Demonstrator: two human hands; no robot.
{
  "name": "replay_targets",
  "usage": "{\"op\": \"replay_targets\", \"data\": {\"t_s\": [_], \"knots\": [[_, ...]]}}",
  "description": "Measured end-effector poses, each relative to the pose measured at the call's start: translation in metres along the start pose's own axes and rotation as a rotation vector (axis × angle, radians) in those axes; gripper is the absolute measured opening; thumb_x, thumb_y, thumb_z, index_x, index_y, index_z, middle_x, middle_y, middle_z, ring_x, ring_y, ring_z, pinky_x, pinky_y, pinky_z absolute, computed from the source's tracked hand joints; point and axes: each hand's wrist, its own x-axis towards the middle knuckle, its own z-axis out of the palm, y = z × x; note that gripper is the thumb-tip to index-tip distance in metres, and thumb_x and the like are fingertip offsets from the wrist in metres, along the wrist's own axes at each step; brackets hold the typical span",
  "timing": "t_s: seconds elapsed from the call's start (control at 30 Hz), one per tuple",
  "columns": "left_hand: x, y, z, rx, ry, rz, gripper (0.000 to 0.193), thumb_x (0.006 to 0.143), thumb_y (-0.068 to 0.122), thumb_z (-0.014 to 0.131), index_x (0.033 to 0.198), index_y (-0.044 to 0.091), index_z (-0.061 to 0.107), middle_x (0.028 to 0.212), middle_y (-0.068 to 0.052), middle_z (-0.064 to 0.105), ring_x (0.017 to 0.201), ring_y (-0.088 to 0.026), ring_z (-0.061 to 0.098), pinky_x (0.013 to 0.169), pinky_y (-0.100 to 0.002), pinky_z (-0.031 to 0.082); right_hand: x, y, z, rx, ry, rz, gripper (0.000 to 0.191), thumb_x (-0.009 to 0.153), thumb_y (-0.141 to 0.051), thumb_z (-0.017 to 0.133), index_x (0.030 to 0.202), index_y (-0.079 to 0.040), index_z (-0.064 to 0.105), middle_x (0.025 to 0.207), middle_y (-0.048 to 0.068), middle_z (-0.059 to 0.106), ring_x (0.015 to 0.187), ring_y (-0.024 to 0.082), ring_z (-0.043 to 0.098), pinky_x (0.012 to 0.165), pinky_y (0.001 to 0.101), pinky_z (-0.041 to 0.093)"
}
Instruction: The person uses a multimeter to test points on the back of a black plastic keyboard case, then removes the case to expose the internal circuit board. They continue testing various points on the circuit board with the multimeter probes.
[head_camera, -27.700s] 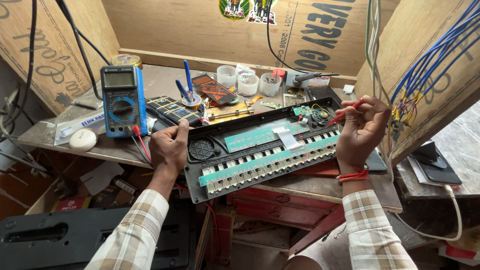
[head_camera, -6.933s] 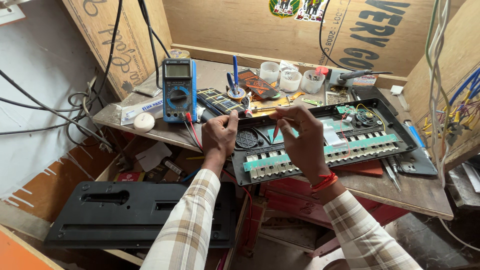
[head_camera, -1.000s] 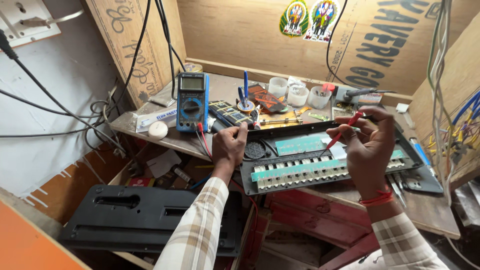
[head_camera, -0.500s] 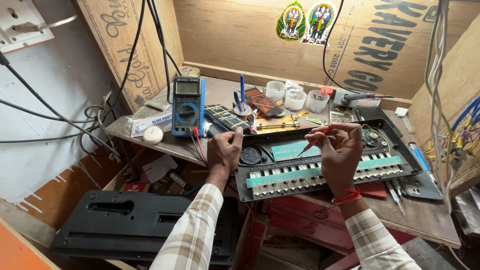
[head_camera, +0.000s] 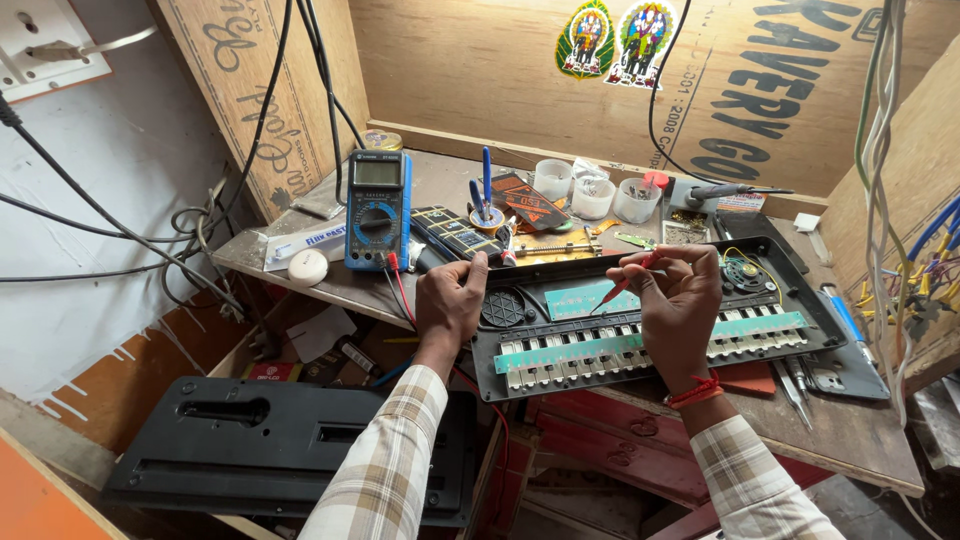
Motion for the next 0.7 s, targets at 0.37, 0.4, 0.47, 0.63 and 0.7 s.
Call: {"op": "replay_targets", "data": {"t_s": [0.37, 0.4, 0.47, 0.63, 0.7], "knots": [[0.000, -0.004, -0.001, 0.010, 0.002, 0.002, 0.060, 0.097, 0.051, 0.055, 0.062, 0.005, 0.071, 0.047, -0.009, 0.058, 0.042, -0.021, 0.058, 0.045, -0.040, 0.043, -0.004, 0.003, -0.001, -0.180, -0.018, -0.146, 0.032, 0.095, 0.013, 0.071, 0.110, -0.001, 0.046, 0.106, 0.018, 0.067, 0.101, 0.025, 0.073, 0.089, 0.0340, 0.063], [0.000, -0.004, 0.000, 0.016, -0.004, -0.007, 0.061, 0.097, 0.051, 0.055, 0.061, 0.005, 0.070, 0.047, -0.009, 0.058, 0.042, -0.021, 0.058, 0.045, -0.040, 0.042, -0.003, 0.004, -0.002, -0.195, -0.005, -0.127, 0.032, 0.094, 0.012, 0.073, 0.108, -0.001, 0.047, 0.103, 0.017, 0.067, 0.099, 0.024, 0.074, 0.087, 0.0331, 0.064], [0.002, -0.003, 0.001, 0.028, -0.017, -0.022, 0.062, 0.098, 0.051, 0.055, 0.060, 0.004, 0.070, 0.047, -0.009, 0.058, 0.043, -0.022, 0.057, 0.045, -0.041, 0.042, 0.000, 0.006, -0.006, -0.227, 0.022, -0.090, 0.033, 0.091, 0.011, 0.076, 0.104, -0.001, 0.048, 0.097, 0.015, 0.066, 0.094, 0.022, 0.075, 0.082, 0.0312, 0.064], [0.004, -0.001, 0.006, 0.011, 0.023, 0.031, 0.058, 0.097, 0.049, 0.055, 0.064, 0.005, 0.072, 0.048, -0.010, 0.059, 0.043, -0.023, 0.059, 0.046, -0.041, 0.043, 0.006, 0.014, -0.015, -0.152, 0.032, -0.056, 0.029, 0.094, 0.012, 0.072, 0.104, -0.002, 0.049, 0.095, 0.014, 0.069, 0.096, 0.021, 0.075, 0.086, 0.0316, 0.065], [0.007, 0.000, 0.009, 0.014, 0.027, 0.032, 0.057, 0.097, 0.049, 0.055, 0.065, 0.005, 0.073, 0.048, -0.010, 0.060, 0.044, -0.023, 0.060, 0.047, -0.041, 0.043, 0.010, 0.018, -0.018, -0.135, 0.009, -0.067, 0.029, 0.094, 0.013, 0.071, 0.104, -0.002, 0.048, 0.095, 0.015, 0.068, 0.097, 0.021, 0.075, 0.087, 0.0323, 0.066]]}}
